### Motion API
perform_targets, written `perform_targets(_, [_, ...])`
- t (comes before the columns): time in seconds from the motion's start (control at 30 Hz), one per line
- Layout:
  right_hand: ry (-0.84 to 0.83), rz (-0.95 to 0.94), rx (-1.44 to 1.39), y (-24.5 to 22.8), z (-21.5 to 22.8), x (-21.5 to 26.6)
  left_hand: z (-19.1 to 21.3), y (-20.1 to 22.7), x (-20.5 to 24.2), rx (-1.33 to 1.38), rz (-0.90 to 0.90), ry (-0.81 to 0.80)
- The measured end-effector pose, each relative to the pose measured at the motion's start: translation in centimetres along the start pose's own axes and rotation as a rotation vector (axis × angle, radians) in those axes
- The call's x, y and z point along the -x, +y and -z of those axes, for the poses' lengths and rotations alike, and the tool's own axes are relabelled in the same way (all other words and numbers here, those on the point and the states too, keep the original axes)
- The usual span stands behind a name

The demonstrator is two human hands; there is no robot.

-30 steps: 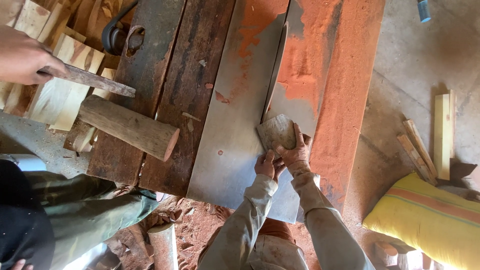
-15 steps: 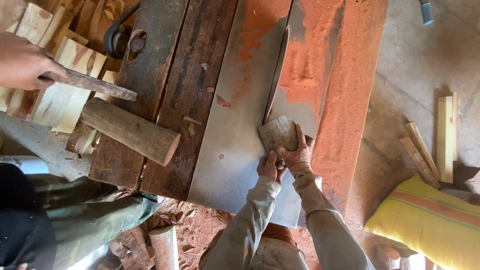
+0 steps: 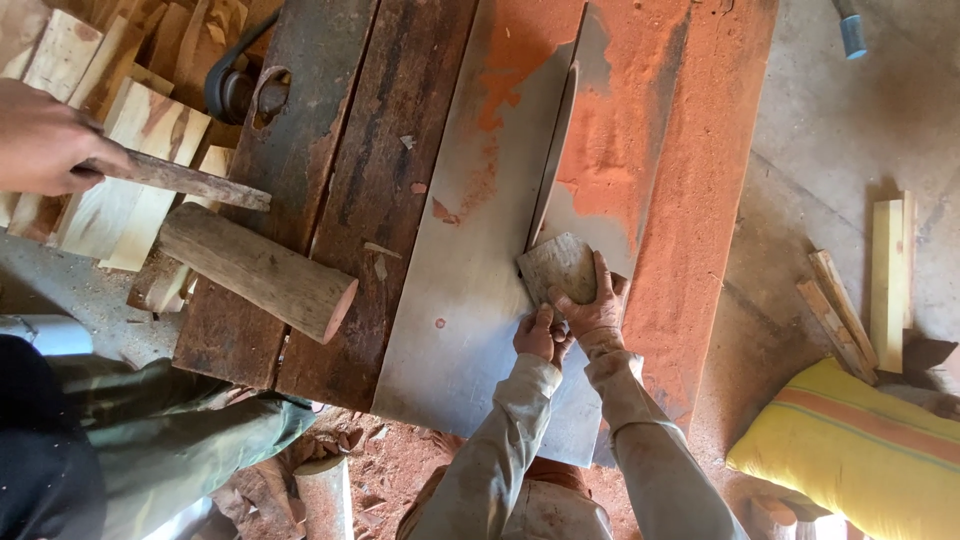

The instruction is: Cutting small wooden blocks into smaller pieces using a table saw.

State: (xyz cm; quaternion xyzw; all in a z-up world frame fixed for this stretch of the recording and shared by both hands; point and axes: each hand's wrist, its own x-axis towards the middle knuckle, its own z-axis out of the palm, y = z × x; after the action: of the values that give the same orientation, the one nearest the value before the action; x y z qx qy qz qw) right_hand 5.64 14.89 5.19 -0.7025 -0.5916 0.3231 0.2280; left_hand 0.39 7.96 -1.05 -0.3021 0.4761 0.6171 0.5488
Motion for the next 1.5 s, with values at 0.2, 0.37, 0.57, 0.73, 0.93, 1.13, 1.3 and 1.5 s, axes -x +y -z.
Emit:
perform_targets(0.2, [-0.024, -0.024, 0.013, -1.2, 0.7, -0.1, -0.2, -0.5, -0.9, 0.051, 0.002, -0.013])
perform_targets(0.37, [-0.024, -0.022, 0.019, -0.7, 0.2, -0.7, -0.8, 0.1, -0.3, 0.045, -0.011, -0.036])
perform_targets(0.57, [-0.013, -0.020, -0.012, -0.7, 0.2, -1.1, -0.5, -1.2, -2.4, 0.076, -0.033, -0.017])
perform_targets(0.73, [-0.013, -0.026, -0.020, -0.5, 0.0, -1.4, 0.3, -2.6, -5.0, 0.110, -0.040, -0.023])
perform_targets(0.93, [0.014, -0.023, -0.053, -0.6, -0.2, -1.6, -2.1, 0.1, -0.4, 0.136, -0.047, 0.005])
perform_targets(1.13, [0.022, -0.030, -0.040, -0.3, -0.6, -2.3, -1.6, -1.6, -3.8, 0.085, -0.057, 0.031])
perform_targets(1.3, [-0.008, -0.046, -0.047, -0.6, -0.2, -2.8, -4.1, 0.7, -0.1, -0.072, -0.044, 0.131])
perform_targets(1.5, [-0.006, -0.039, -0.083, -1.7, -0.3, -3.7, -6.2, 2.2, 1.7, -0.135, -0.061, 0.133])
